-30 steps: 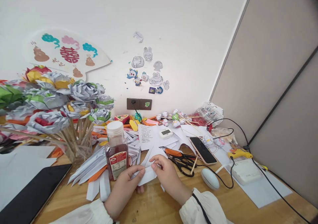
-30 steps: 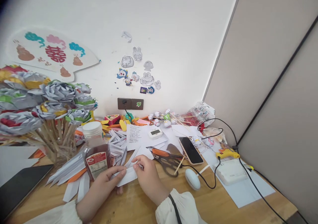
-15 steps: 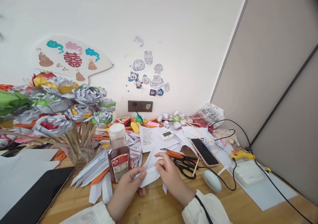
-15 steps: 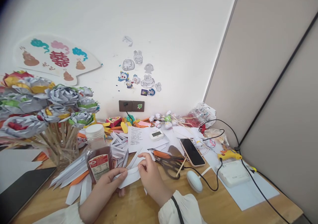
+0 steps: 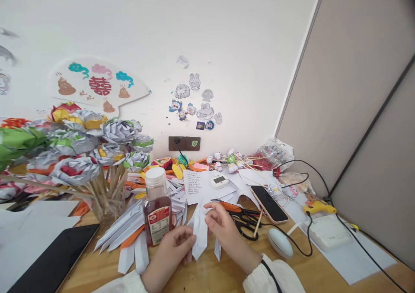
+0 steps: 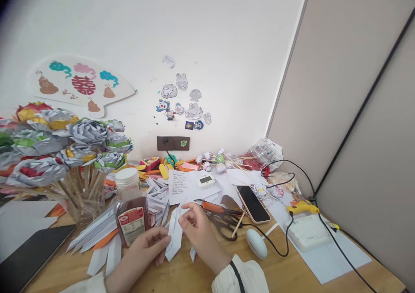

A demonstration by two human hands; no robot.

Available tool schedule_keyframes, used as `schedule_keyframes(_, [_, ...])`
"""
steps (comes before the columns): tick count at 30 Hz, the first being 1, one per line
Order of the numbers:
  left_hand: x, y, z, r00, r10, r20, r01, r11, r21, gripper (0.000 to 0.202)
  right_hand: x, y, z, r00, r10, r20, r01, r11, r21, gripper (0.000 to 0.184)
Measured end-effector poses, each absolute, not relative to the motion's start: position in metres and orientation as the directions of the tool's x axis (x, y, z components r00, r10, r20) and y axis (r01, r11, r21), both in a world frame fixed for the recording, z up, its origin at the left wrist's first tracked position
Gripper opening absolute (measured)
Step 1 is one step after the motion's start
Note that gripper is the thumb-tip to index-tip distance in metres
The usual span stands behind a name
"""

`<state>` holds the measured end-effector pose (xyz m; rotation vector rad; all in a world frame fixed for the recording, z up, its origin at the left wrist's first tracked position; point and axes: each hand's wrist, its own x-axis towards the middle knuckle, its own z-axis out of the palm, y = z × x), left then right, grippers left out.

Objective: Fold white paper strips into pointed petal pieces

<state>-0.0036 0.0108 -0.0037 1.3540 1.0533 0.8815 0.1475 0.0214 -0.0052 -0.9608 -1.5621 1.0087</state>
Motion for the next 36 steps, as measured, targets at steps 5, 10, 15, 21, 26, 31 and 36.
schedule_keyframes(5, [-0.004, 0.015, -0.005, 0.290, 0.954, -0.071, 0.003, 0.073, 0.997, 0.025, 0.149, 0.018, -0.004, -0.289, 0.928, 0.233, 0.224, 0.303, -0.926, 0.018])
schedule_keyframes(10, [-0.004, 0.017, -0.012, 0.283, 0.953, -0.107, -0.110, 0.143, 0.984, 0.028, 0.154, 0.015, -0.005, -0.415, 0.884, 0.214, 0.405, 0.391, -0.826, 0.009])
schedule_keyframes(15, [-0.006, 0.013, -0.010, 0.291, 0.948, -0.130, -0.152, 0.179, 0.972, 0.034, 0.164, 0.018, -0.007, -0.395, 0.886, 0.243, 0.482, 0.425, -0.767, 0.010])
schedule_keyframes(21, [-0.008, 0.016, -0.013, 0.326, 0.941, -0.086, -0.221, 0.165, 0.961, 0.028, 0.171, 0.018, 0.002, -0.339, 0.898, 0.279, 0.487, 0.421, -0.765, 0.015])
schedule_keyframes(26, [-0.010, 0.021, -0.021, 0.374, 0.924, -0.073, -0.296, 0.194, 0.935, 0.031, 0.170, 0.018, 0.001, -0.313, 0.896, 0.314, 0.468, 0.434, -0.770, 0.018])
schedule_keyframes(31, [-0.010, 0.021, -0.022, 0.381, 0.921, -0.082, -0.309, 0.210, 0.928, 0.028, 0.170, 0.019, 0.002, -0.309, 0.906, 0.289, 0.463, 0.408, -0.787, 0.017])
schedule_keyframes(36, [-0.009, 0.019, -0.019, 0.315, 0.946, -0.070, -0.220, 0.145, 0.965, 0.024, 0.171, 0.018, 0.003, -0.380, 0.895, 0.233, 0.427, 0.393, -0.814, 0.016])
